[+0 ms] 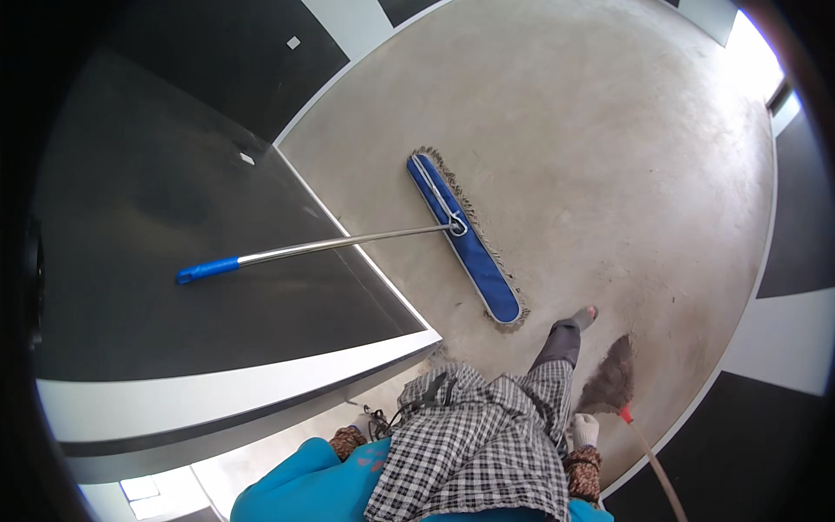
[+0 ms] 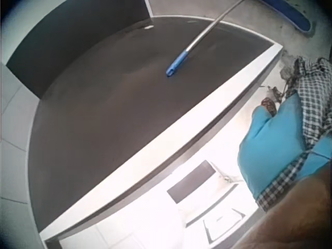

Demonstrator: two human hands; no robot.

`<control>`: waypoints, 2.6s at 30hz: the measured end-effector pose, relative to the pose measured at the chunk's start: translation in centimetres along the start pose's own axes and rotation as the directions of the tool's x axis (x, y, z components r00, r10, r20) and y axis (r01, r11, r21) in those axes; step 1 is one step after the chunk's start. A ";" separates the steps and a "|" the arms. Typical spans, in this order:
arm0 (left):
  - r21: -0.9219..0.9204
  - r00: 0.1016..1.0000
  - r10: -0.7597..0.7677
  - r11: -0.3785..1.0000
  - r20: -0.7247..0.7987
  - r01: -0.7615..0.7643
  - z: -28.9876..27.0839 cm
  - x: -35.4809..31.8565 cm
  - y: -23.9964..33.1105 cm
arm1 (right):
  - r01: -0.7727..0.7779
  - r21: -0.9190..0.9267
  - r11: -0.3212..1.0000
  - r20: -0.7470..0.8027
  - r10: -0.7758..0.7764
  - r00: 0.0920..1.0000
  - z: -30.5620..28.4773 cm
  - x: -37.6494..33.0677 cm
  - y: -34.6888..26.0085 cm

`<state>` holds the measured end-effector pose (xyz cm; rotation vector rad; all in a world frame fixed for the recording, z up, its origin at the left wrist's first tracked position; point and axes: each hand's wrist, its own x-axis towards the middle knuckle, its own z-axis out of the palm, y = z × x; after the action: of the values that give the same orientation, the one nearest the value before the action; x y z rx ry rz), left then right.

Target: Sweeping a concrete floor in a room using a long-handled broom.

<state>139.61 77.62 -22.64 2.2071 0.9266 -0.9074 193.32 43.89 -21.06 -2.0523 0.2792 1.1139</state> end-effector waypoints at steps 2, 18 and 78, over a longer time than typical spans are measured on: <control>-0.070 0.998 -0.058 0.996 -0.001 0.058 -1.2 3.0 5.5 | 0.033 -0.061 0.998 0.016 -0.032 0.999 -3.7 4.8 -2.3; -0.447 0.971 -0.145 0.893 -0.189 0.046 -40.0 33.5 35.6 | 0.231 -0.016 0.973 -0.026 -0.231 0.973 -21.3 33.4 -42.6; -0.328 0.935 0.348 0.878 -0.063 -0.349 -138.4 150.8 176.0 | -0.214 -0.180 0.960 -0.291 0.155 0.944 -98.0 124.6 -116.6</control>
<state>404.56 128.04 -11.64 1.9887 0.5993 -0.5318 387.90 73.00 -26.71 -2.4142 0.5227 1.0002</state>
